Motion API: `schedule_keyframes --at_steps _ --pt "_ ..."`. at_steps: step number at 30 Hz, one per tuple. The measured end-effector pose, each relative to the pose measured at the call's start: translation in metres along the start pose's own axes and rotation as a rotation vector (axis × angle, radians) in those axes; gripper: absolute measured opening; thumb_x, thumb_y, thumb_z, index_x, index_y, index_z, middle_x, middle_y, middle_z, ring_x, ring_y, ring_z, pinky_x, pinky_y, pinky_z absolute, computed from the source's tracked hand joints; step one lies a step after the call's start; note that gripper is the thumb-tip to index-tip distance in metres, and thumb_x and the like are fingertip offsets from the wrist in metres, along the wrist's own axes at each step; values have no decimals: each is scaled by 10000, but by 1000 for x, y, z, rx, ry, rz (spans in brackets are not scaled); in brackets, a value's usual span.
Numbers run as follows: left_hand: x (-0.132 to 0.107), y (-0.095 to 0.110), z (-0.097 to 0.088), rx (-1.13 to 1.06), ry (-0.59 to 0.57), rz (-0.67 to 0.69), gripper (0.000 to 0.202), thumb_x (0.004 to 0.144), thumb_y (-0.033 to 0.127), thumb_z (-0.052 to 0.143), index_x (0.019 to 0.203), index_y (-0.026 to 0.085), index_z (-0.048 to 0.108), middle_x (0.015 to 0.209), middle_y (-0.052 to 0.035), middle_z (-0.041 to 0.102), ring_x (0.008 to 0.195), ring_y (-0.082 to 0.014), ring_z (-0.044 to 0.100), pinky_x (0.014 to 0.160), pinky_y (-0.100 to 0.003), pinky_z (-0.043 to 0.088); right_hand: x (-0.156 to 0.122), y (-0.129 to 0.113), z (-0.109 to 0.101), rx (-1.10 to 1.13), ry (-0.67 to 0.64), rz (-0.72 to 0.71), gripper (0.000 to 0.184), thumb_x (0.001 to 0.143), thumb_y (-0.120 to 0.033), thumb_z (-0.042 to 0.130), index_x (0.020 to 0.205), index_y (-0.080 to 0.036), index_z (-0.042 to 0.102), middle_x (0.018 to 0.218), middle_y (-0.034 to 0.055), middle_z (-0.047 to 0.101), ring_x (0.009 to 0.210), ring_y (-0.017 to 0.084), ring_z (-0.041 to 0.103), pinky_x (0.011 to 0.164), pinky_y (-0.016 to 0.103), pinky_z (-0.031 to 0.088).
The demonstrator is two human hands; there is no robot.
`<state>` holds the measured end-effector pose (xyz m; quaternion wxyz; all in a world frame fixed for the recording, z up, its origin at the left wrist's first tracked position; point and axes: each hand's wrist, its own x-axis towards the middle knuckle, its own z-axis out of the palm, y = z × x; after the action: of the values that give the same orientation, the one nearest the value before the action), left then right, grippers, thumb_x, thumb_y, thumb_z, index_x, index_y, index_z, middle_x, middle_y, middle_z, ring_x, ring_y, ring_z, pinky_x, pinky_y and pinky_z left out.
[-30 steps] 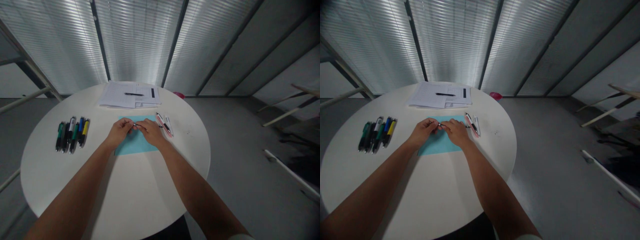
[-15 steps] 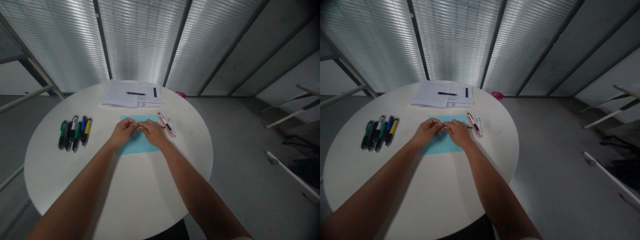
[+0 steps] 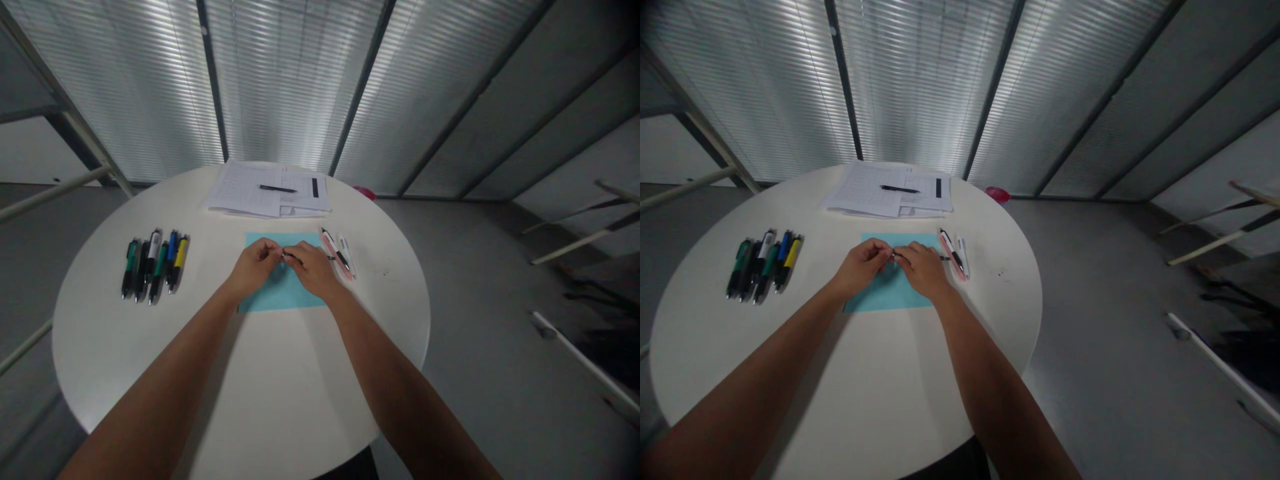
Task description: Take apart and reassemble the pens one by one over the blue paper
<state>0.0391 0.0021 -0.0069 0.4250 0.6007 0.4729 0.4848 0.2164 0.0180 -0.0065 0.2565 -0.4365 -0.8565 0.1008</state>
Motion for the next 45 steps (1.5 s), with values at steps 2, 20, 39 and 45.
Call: schedule_keyframes --at_steps 2,20,39,45 --pt "0 -1 0 1 8 -4 184 851 350 606 859 167 598 709 -8 616 598 -113 501 578 -261 386 0 0 0 -6 -1 -2 294 1015 -369 449 1179 -260 666 1031 42 673 993 194 608 795 319 367" --pt "-2 3 -3 -40 20 -21 183 788 336 670 838 169 618 674 19 563 592 -109 488 587 -259 384 0 -5 1 68 19 16 289 1011 -371 453 1178 -249 655 1072 53 678 1020 198 609 838 336 385" --pt "-1 4 -4 -29 78 -110 310 711 429 767 823 151 693 606 14 572 544 -108 487 528 -253 365 1 -2 5 272 155 2 132 909 -171 562 997 -218 649 1016 54 591 1007 177 584 932 333 474" --pt "0 2 -3 -73 79 -96 290 692 395 774 824 150 691 609 14 577 549 -110 493 540 -257 373 1 -3 6 253 170 41 163 903 -193 599 1060 -206 641 1022 57 639 977 177 600 883 321 478"
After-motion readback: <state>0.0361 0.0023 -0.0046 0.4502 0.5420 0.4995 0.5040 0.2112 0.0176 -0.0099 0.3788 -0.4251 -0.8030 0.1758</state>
